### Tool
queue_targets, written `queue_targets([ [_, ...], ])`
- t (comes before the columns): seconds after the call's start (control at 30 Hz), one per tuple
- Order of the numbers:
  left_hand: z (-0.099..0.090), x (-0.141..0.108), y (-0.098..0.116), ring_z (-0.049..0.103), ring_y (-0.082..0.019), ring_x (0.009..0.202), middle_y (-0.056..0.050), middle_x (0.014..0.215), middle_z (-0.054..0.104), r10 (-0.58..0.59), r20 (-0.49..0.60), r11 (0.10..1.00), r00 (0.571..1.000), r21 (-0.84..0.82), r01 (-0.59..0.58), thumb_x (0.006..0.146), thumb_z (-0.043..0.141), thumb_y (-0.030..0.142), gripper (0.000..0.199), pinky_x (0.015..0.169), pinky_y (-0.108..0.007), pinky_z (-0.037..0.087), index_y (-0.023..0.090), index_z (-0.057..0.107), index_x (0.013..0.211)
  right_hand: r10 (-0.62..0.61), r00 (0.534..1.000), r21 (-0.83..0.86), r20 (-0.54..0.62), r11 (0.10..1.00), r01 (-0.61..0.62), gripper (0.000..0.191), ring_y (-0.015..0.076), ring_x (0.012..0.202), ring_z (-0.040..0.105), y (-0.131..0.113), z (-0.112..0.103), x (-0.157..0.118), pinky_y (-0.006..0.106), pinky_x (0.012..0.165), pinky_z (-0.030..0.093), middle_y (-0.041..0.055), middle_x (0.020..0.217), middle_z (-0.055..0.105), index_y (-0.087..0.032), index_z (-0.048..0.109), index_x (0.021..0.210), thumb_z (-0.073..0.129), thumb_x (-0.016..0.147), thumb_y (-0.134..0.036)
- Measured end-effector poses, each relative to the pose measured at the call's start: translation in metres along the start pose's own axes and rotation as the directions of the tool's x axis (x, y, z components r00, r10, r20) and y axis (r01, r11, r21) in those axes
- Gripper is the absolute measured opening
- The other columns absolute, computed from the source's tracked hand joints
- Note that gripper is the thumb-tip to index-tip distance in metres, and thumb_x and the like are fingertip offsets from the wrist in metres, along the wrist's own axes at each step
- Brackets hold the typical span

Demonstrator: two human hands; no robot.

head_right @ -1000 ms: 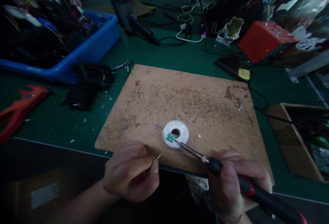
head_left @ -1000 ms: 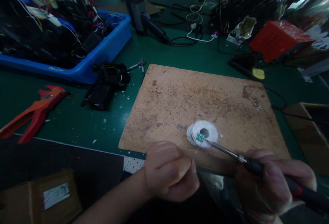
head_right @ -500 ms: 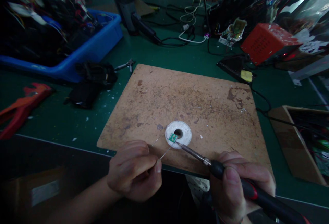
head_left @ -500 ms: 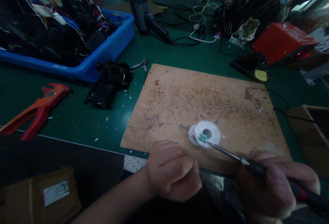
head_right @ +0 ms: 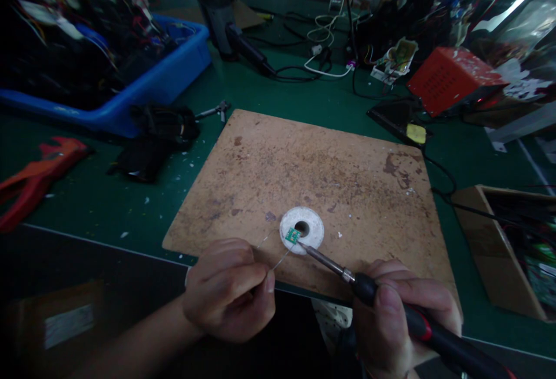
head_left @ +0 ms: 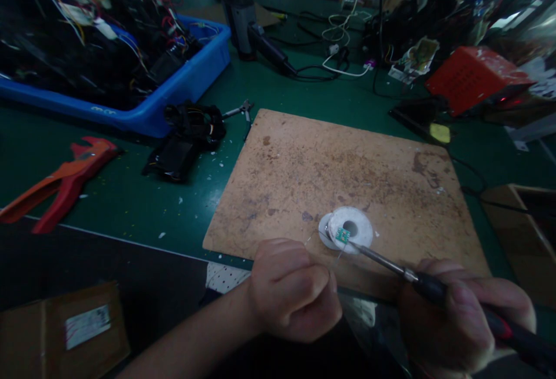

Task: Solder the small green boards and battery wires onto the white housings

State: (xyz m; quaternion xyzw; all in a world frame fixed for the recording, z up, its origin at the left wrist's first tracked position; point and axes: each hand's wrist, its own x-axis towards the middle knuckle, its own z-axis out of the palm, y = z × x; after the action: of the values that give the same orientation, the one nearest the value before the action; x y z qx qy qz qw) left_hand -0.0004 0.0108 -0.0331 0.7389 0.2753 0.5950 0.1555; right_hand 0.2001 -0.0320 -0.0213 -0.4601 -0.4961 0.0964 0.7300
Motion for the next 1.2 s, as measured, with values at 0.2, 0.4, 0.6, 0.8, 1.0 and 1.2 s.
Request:
queue_targets([
  [0.2, 0.0, 0.001, 0.0, 0.037, -0.01, 0.049, 0.007, 0.058, 0.046, 0.001, 0.018, 1.0, 1.0, -0.004, -0.001, 0.082, 0.06, 0.006, 0.013, 0.048, -0.028, 0.031, 0.019, 0.058, 0.079, 0.009, 1.0, -0.026, -0.02, 1.0, -0.01, 0.009, 0.0121, 0.046, 0.054, 0.0, -0.002, -0.002, 0.029, 0.043, 0.044, -0.0048, 0.059, 0.058, -0.018, 0.059, 0.075, 0.065, 0.077, -0.012],
  [0.4, -0.003, 0.003, 0.0, 0.037, -0.01, 0.05, 0.007, 0.058, 0.046, -0.018, 0.069, 1.0, 0.997, -0.003, 0.018, 0.081, 0.063, 0.005, 0.015, 0.049, -0.029, 0.03, 0.019, 0.058, 0.081, 0.023, 0.999, -0.009, -0.025, 1.0, -0.023, 0.009, 0.0112, 0.045, 0.053, -0.001, 0.0, -0.002, 0.029, 0.044, 0.044, -0.0049, 0.06, 0.059, -0.018, 0.058, 0.075, 0.064, 0.077, -0.012],
  [0.6, -0.004, 0.004, 0.003, 0.039, -0.01, 0.05, 0.007, 0.058, 0.048, -0.042, 0.092, 0.999, 0.995, 0.009, 0.041, 0.083, 0.063, 0.005, 0.016, 0.048, -0.028, 0.032, 0.02, 0.059, 0.083, 0.032, 0.999, -0.05, -0.029, 0.998, -0.033, 0.01, 0.013, 0.048, 0.055, -0.001, -0.001, -0.003, 0.03, 0.046, 0.045, -0.0045, 0.059, 0.058, -0.019, 0.058, 0.075, 0.066, 0.078, -0.013],
  [0.8, -0.008, 0.007, 0.006, 0.045, -0.008, 0.048, 0.008, 0.059, 0.052, -0.093, 0.036, 0.996, 0.995, 0.009, 0.093, 0.084, 0.064, 0.003, 0.016, 0.05, -0.025, 0.039, 0.018, 0.063, 0.092, 0.042, 0.995, -0.03, -0.088, 0.999, -0.045, 0.008, 0.0134, 0.041, 0.047, -0.003, 0.005, 0.002, 0.032, 0.039, 0.039, -0.0051, 0.053, 0.055, -0.022, 0.058, 0.073, 0.063, 0.077, -0.018],
  [1.0, -0.01, 0.01, 0.006, 0.052, -0.009, 0.052, 0.003, 0.064, 0.063, -0.129, 0.07, 0.992, 0.989, 0.019, 0.128, 0.085, 0.069, 0.002, 0.015, 0.053, -0.025, 0.043, 0.013, 0.067, 0.094, 0.09, 0.992, -0.03, -0.091, 0.995, -0.093, 0.009, 0.0138, 0.043, 0.05, -0.005, 0.008, 0.007, 0.031, 0.041, 0.04, -0.0059, 0.054, 0.057, -0.022, 0.06, 0.073, 0.067, 0.078, -0.019],
  [1.2, -0.008, 0.013, 0.006, 0.043, -0.007, 0.05, 0.006, 0.059, 0.051, -0.19, 0.075, 0.981, 0.979, -0.018, 0.192, 0.084, 0.067, 0.003, 0.011, 0.05, -0.025, 0.033, 0.014, 0.064, 0.084, 0.108, 0.987, -0.052, -0.118, 0.992, -0.115, 0.015, 0.0134, 0.049, 0.056, -0.004, 0.004, 0.003, 0.029, 0.049, 0.045, -0.0052, 0.057, 0.059, -0.021, 0.059, 0.071, 0.072, 0.078, -0.021],
])
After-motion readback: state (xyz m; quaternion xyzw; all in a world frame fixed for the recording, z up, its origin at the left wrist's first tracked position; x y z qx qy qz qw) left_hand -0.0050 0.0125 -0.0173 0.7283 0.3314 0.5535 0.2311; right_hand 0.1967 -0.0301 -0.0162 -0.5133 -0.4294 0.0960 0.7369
